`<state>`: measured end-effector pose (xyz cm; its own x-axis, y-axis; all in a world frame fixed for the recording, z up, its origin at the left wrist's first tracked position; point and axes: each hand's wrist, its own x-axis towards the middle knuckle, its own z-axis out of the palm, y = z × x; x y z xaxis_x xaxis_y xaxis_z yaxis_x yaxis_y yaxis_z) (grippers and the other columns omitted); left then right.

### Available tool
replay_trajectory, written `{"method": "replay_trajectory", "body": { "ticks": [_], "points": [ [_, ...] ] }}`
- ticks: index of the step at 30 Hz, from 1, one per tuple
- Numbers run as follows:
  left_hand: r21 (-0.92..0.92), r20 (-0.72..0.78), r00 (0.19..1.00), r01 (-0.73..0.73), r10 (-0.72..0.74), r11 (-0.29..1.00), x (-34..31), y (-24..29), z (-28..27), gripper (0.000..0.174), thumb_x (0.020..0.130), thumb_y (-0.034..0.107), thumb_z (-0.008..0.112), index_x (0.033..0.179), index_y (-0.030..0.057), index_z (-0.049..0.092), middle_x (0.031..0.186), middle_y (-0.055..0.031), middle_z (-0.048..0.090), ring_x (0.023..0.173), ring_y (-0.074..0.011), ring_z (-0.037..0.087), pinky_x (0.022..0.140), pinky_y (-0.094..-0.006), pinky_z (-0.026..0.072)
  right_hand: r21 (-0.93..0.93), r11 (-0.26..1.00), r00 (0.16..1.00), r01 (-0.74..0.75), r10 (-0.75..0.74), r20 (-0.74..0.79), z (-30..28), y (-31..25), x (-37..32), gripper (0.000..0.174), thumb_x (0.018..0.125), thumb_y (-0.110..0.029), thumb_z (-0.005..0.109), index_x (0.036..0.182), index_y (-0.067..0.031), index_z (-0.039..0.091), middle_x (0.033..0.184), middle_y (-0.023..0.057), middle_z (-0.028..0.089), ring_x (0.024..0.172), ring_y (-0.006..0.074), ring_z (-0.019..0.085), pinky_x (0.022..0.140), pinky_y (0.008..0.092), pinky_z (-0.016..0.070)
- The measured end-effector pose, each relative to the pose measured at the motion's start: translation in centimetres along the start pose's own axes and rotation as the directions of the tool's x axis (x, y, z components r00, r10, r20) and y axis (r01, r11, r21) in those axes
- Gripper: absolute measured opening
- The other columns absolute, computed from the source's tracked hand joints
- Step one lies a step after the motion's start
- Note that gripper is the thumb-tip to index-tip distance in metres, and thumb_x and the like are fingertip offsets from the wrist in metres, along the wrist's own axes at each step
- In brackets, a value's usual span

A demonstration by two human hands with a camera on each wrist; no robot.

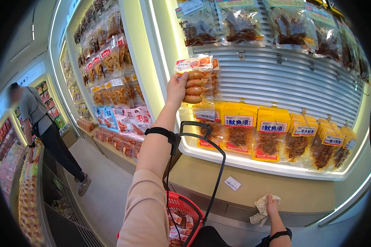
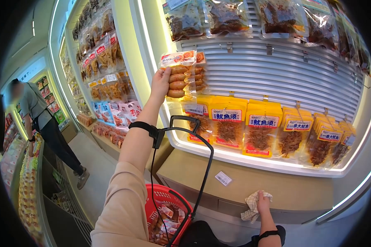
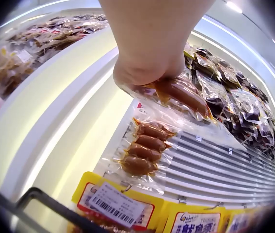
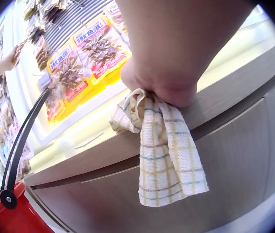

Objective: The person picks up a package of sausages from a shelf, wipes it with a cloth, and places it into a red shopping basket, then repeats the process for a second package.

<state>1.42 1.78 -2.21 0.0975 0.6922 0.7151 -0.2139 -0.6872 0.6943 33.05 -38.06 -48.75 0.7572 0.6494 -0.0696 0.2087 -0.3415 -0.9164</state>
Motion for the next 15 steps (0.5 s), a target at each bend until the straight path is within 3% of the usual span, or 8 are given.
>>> {"method": "replay_trajectory", "body": {
  "ticks": [3, 6, 10, 13, 15],
  "points": [
    [-0.008, 0.012, 0.999, 0.043, -0.043, 0.999, 0.1, -0.4, 0.3, 0.039, 0.093, 0.035, 0.064, 0.102, -0.0027, 0.058, 0.091, -0.0095, 0.066, 0.080, -0.0137, 0.062, 0.074, -0.0279, 0.0505, 0.030, 0.998, 0.997, 0.052, -0.050, -0.051, 0.3, -0.2, -0.5, 0.069, 0.094, -0.054, 0.052, 0.079, 0.0128, 0.060, 0.073, 0.0191, 0.063, 0.074, 0.0245, 0.059, 0.069, 0.0388, 0.0473],
    [0.232, 0.007, 0.999, 0.047, -0.050, 0.972, 1.6, -3.1, 0.0, 0.045, 0.090, 0.041, 0.065, 0.097, -0.0029, 0.059, 0.089, -0.0133, 0.067, 0.081, -0.0185, 0.063, 0.074, -0.0316, 0.0508, -0.012, 0.999, 0.999, 0.033, -0.033, -0.023, -0.1, -0.9, -0.6, 0.069, 0.094, -0.054, 0.051, 0.080, 0.0130, 0.060, 0.075, 0.0199, 0.063, 0.076, 0.0246, 0.060, 0.070, 0.0385, 0.0476],
    [0.359, -0.044, 0.997, 0.072, -0.060, 0.931, 2.7, -5.3, 0.9, 0.051, 0.088, 0.048, 0.065, 0.090, -0.0026, 0.060, 0.089, -0.0185, 0.067, 0.080, -0.0247, 0.065, 0.075, -0.0354, 0.0507, -0.116, 0.993, 0.998, 0.030, -0.035, -0.043, -0.2, -0.5, -0.5, 0.069, 0.094, -0.054, 0.051, 0.081, 0.0129, 0.061, 0.079, 0.0224, 0.064, 0.081, 0.0249, 0.061, 0.073, 0.0383, 0.0479],
    [0.382, -0.069, 0.990, 0.141, -0.124, 0.913, 3.1, -5.8, 2.2, 0.055, 0.086, 0.053, 0.064, 0.088, -0.0016, 0.059, 0.088, -0.0189, 0.067, 0.081, -0.0268, 0.065, 0.076, -0.0356, 0.0505, -0.018, 0.999, 1.000, 0.027, -0.027, 0.003, 0.1, 0.3, 0.1, 0.063, 0.095, -0.048, 0.052, 0.084, 0.0128, 0.065, 0.080, 0.0248, 0.067, 0.083, 0.0306, 0.066, 0.075, 0.0402, 0.0486],
    [0.498, -0.111, 0.986, 0.163, -0.124, 0.852, 3.3, -6.2, 2.6, 0.058, 0.084, 0.057, 0.065, 0.087, -0.0014, 0.059, 0.087, -0.0183, 0.067, 0.081, -0.0275, 0.065, 0.076, -0.0361, 0.0504, 0.043, 0.997, 0.998, 0.056, -0.054, -0.040, 0.5, -0.7, -0.5, 0.062, 0.095, -0.048, 0.052, 0.085, 0.0122, 0.065, 0.080, 0.0253, 0.067, 0.083, 0.0318, 0.066, 0.076, 0.0405, 0.0487]
  ]
}}
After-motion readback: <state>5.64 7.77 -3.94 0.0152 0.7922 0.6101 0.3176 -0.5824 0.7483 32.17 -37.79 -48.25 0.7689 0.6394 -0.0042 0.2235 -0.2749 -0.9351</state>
